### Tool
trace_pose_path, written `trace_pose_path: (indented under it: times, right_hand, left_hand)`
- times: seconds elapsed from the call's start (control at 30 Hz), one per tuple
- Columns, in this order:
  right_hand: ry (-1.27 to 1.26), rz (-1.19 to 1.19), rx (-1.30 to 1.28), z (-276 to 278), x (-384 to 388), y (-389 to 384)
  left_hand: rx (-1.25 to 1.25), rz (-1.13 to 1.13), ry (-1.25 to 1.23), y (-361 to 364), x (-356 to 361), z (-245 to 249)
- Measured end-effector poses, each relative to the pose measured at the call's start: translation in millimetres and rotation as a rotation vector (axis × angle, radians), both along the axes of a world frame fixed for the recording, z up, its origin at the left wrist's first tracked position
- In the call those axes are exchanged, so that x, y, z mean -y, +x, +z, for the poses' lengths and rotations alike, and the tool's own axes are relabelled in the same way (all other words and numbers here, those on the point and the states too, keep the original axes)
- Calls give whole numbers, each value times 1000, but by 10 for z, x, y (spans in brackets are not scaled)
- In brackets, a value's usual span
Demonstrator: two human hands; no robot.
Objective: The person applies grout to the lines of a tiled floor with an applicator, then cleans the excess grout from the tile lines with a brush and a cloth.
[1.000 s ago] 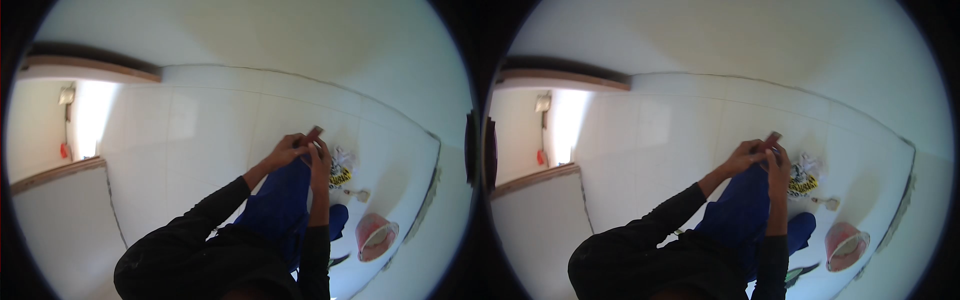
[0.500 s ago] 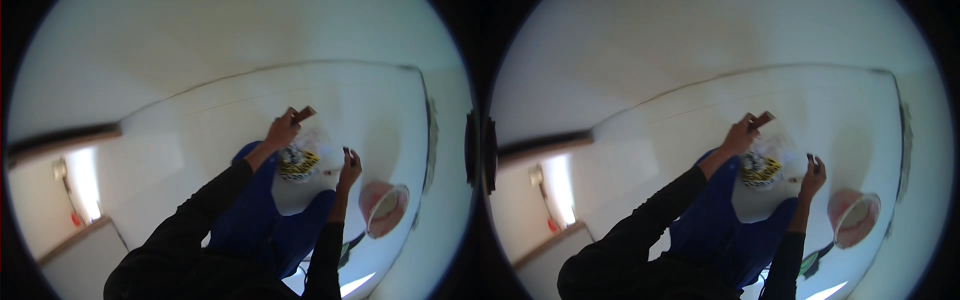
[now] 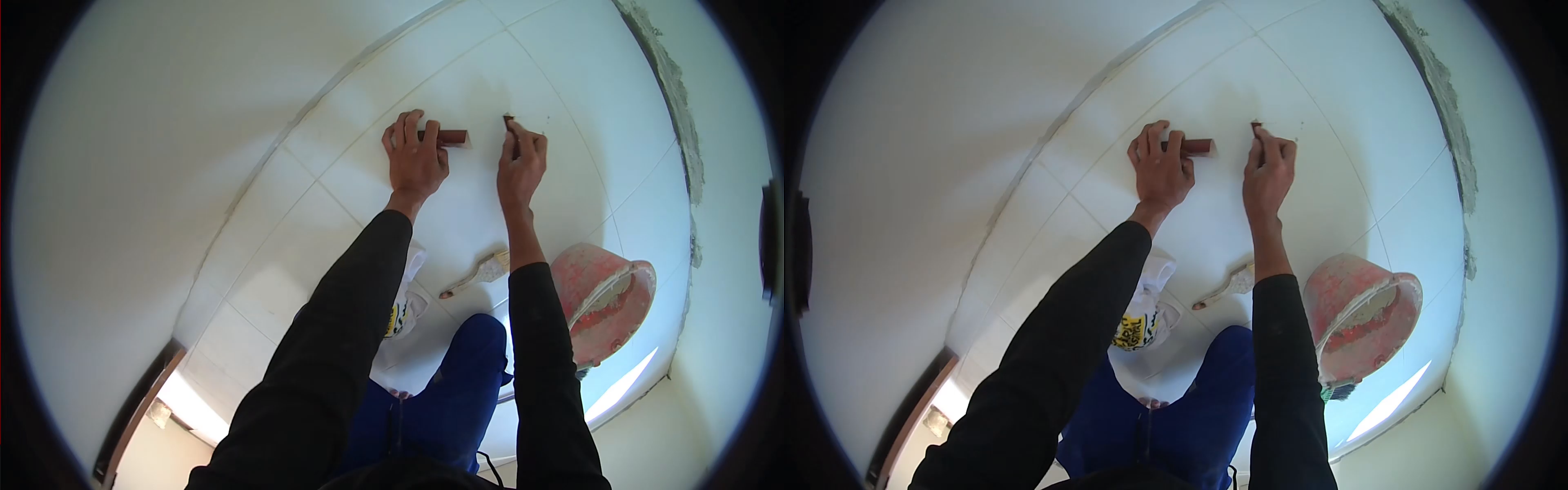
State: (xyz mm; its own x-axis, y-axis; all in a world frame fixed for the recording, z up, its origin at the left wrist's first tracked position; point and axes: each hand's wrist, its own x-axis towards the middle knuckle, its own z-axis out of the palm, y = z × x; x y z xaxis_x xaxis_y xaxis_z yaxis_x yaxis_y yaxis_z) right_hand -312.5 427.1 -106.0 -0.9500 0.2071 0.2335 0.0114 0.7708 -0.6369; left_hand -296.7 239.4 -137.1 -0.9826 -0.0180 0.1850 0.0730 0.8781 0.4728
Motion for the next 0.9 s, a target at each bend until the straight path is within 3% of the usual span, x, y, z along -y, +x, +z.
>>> trace_pose_path:
  times: [0.03,0.1,0.17,0.23,0.43,0.63,0.8,0.9]
  right_hand:
    - [-1,-8,15,-50,-39,-34]
    - [350,49,82,-97,-21,56]
    - [333,56,190,-51,39,96]
    - [468,-4,205,37,103,138]
    - [538,132,370,61,185,-109]
    - [598,183,321,-28,315,-964]
    - [500,291,531,131,313,-242]
    - [483,275,380,12,224,-604]
  left_hand:
    - [15,-8,-1,-37,-22,-10]
    - [88,17,-31,-33,-23,-5]
    - [109,25,-55,-63,-35,-37]
    - [141,33,-72,-31,-31,-32]
    - [218,37,-102,-72,-29,-20]
    - [224,22,-101,-48,-26,-35]
    - [235,33,-94,-91,-9,-33]
    - [240,31,-101,-90,-13,-31]
